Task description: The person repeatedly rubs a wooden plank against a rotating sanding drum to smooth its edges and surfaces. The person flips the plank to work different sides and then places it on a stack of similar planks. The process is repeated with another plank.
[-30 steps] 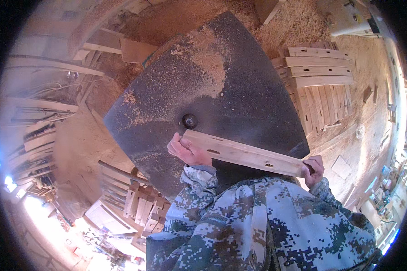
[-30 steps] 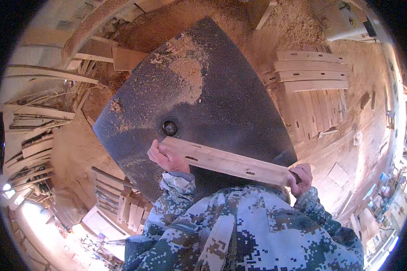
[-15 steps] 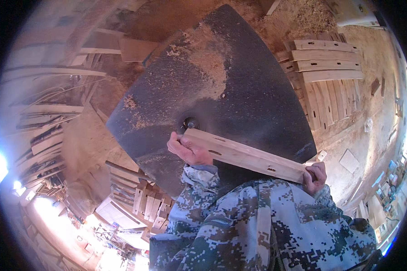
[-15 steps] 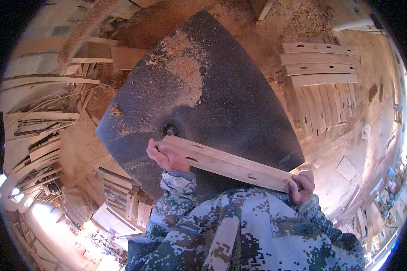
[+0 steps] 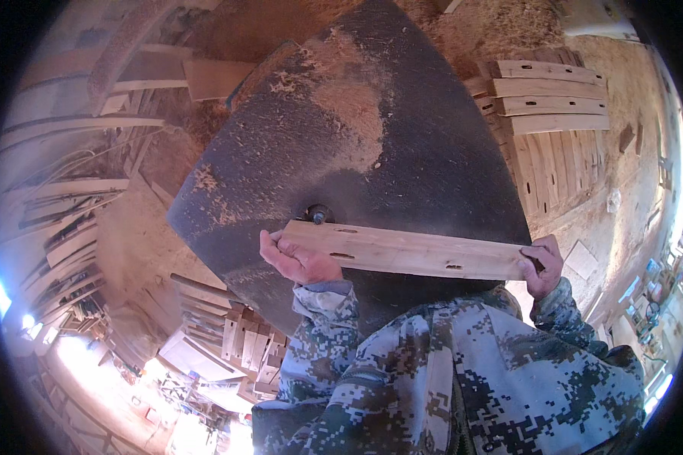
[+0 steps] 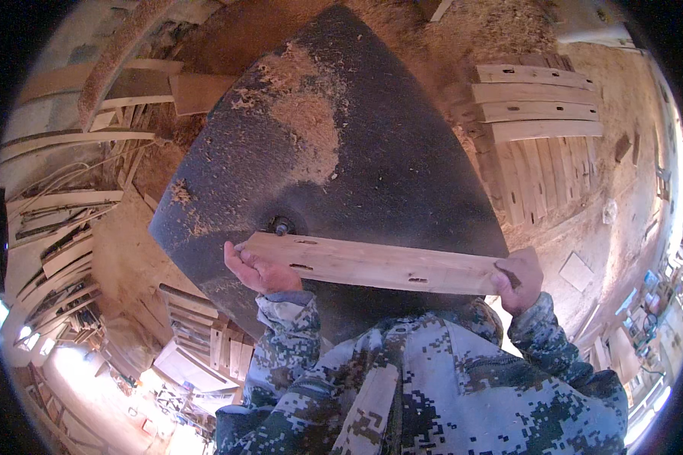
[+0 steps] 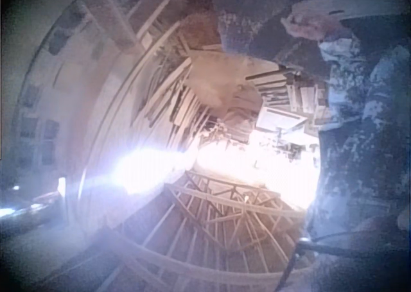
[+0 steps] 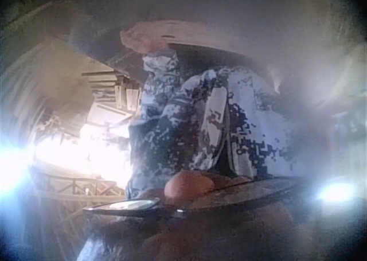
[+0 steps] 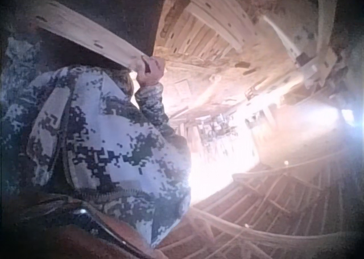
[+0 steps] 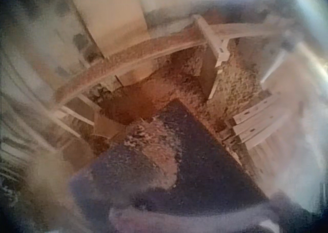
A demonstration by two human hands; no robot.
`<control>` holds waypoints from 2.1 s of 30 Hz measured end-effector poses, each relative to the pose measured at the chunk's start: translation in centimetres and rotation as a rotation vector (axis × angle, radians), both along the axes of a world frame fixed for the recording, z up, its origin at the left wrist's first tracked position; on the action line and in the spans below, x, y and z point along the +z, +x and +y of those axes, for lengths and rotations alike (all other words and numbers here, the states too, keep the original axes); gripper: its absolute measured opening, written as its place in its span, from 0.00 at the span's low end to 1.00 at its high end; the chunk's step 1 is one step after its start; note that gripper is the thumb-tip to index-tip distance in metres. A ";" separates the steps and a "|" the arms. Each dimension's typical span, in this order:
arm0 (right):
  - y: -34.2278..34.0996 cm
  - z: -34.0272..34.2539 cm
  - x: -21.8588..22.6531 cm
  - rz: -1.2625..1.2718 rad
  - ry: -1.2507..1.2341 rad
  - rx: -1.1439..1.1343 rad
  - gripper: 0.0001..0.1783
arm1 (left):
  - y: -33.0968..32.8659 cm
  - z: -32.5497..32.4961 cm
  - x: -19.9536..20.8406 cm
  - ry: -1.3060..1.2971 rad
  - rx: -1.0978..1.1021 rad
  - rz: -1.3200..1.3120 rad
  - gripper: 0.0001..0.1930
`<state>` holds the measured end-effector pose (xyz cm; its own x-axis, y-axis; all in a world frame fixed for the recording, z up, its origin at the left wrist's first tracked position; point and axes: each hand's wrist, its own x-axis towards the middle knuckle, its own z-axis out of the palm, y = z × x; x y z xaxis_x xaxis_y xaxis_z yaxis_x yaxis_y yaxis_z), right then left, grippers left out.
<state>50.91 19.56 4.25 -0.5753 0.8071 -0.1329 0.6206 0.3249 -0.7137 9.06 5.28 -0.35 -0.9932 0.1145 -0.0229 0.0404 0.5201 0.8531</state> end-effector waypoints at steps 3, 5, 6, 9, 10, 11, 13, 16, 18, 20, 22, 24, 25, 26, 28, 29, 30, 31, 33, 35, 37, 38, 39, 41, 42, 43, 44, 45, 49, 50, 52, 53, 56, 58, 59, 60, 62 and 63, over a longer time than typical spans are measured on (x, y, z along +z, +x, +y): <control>-0.9 2.3 0.1 -0.027 0.003 0.045 0.19 | 0.0 0.5 0.5 0.027 0.067 -0.045 0.23; -1.5 3.4 0.3 -0.041 -0.017 0.054 0.19 | -0.2 0.7 0.7 -0.034 0.071 -0.019 0.23; -1.8 4.2 0.3 -0.025 -0.026 0.075 0.19 | -0.3 0.7 0.8 -0.037 0.079 -0.023 0.23; -2.4 5.4 0.4 -0.046 -0.030 0.103 0.18 | -0.3 0.8 1.0 -0.026 0.106 -0.037 0.22; -2.5 5.8 0.6 -0.042 -0.037 0.108 0.17 | -0.2 0.8 1.0 -0.020 0.122 -0.047 0.22; -2.6 6.1 0.5 -0.036 -0.030 0.120 0.17 | -0.1 0.9 1.1 -0.014 0.137 -0.057 0.22; -2.9 6.6 0.4 -0.005 -0.021 0.116 0.16 | 0.0 0.9 1.1 -0.026 0.142 -0.036 0.22; -3.1 7.2 0.3 -0.026 -0.017 0.132 0.14 | 0.0 0.9 1.1 -0.047 0.144 -0.033 0.22; -3.3 7.4 0.3 -0.004 -0.006 0.133 0.19 | 0.0 0.8 1.2 -0.060 0.146 -0.034 0.22; -3.4 7.8 0.2 0.000 0.005 0.142 0.21 | 0.0 0.8 1.2 -0.064 0.165 -0.039 0.22; -3.6 8.4 0.1 -0.018 0.011 0.147 0.21 | 0.1 0.8 1.3 -0.040 0.161 -0.037 0.22; -3.8 9.2 -0.2 0.012 0.026 0.173 0.21 | 0.2 0.9 1.3 -0.063 0.173 -0.034 0.22; -3.9 9.5 -0.3 0.034 0.024 0.175 0.21 | 0.3 0.9 1.3 -0.101 0.182 -0.026 0.22; -4.0 9.7 -0.3 0.021 0.041 0.187 0.20 | 0.3 0.8 1.3 -0.131 0.175 0.011 0.22; -4.2 9.8 -0.3 0.012 0.056 0.188 0.20 | 0.2 0.6 1.4 -0.143 0.180 -0.007 0.23; -4.3 9.6 -0.3 0.019 0.049 0.179 0.16 | 0.1 0.4 1.4 -0.130 0.170 0.007 0.23; -4.4 9.1 -0.2 0.025 0.040 0.160 0.13 | -0.2 0.2 1.5 -0.095 0.195 -0.025 0.24; -4.4 8.5 -0.1 0.029 0.029 0.140 0.12 | -0.5 0.0 1.5 -0.050 0.212 -0.050 0.24; -4.7 7.2 0.1 0.053 0.010 0.142 0.13 | -1.2 -0.5 1.7 0.029 0.233 -0.119 0.26; -5.0 5.8 0.0 0.064 -0.013 0.121 0.13 | -1.9 -0.8 2.0 0.115 0.268 -0.205 0.29; -5.2 5.2 0.2 0.053 -0.012 0.114 0.15 | -2.4 -0.6 2.1 0.083 0.230 -0.191 0.31; -5.4 5.0 0.2 0.048 -0.013 0.116 0.15 | -2.6 -0.5 2.2 0.073 0.222 -0.186 0.32; -5.5 5.0 0.2 0.045 -0.011 0.116 0.15 | -2.8 -0.2 2.2 0.095 0.246 -0.205 0.32; -6.0 4.9 0.1 0.057 -0.001 0.111 0.16 | -3.1 0.1 2.4 0.169 0.260 -0.226 0.33; -6.2 5.0 0.1 0.057 -0.005 0.114 0.17 | -3.4 0.2 2.3 0.157 0.284 -0.235 0.33; -6.4 5.0 0.2 0.061 0.000 0.110 0.17 | -3.6 0.3 2.3 0.173 0.279 -0.221 0.33; -6.6 5.1 0.3 0.059 -0.004 0.111 0.17 | -3.6 0.3 2.3 0.187 0.275 -0.207 0.33; -6.7 5.1 0.3 0.057 -0.013 0.111 0.18 | -3.7 0.2 2.2 0.185 0.289 -0.210 0.33; -7.0 5.4 0.4 0.051 -0.005 0.123 0.18 | -4.0 -0.2 1.9 0.161 0.305 -0.186 0.32; -7.1 5.5 0.4 0.048 -0.004 0.126 0.18 | -4.1 -0.2 1.9 0.148 0.298 -0.171 0.31; -7.2 5.6 0.3 0.050 -0.003 0.132 0.18 | -4.2 -0.3 2.0 0.133 0.299 -0.170 0.31; -7.2 5.6 0.2 0.054 -0.003 0.136 0.18 | -4.2 -0.2 2.0 0.152 0.309 -0.180 0.31; -7.5 5.7 0.2 0.057 0.002 0.141 0.17 | -4.3 -0.1 1.9 0.180 0.305 -0.165 0.32; -7.7 5.8 0.2 0.063 0.009 0.147 0.16 | -4.4 -0.1 1.8 0.128 0.322 -0.150 0.32; -7.8 5.9 0.2 0.067 0.016 0.152 0.16 | -4.4 -0.1 1.7 0.119 0.328 -0.146 0.32; -7.9 6.0 0.3 0.073 0.017 0.146 0.16 | -4.5 -0.2 1.7 0.089 0.307 -0.130 0.33; -8.3 6.1 0.5 0.054 0.008 0.132 0.15 | -4.8 -0.4 1.6 0.030 0.306 -0.139 0.33; -8.5 6.1 0.6 0.048 -0.001 0.130 0.15 | -4.9 -0.5 1.5 0.039 0.284 -0.116 0.33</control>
<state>42.43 25.70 4.87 -0.6810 0.7249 -0.1036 0.5383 0.3996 -0.7420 4.13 4.81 1.19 -0.9766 -0.1638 -0.1393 -0.2008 0.4635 0.8630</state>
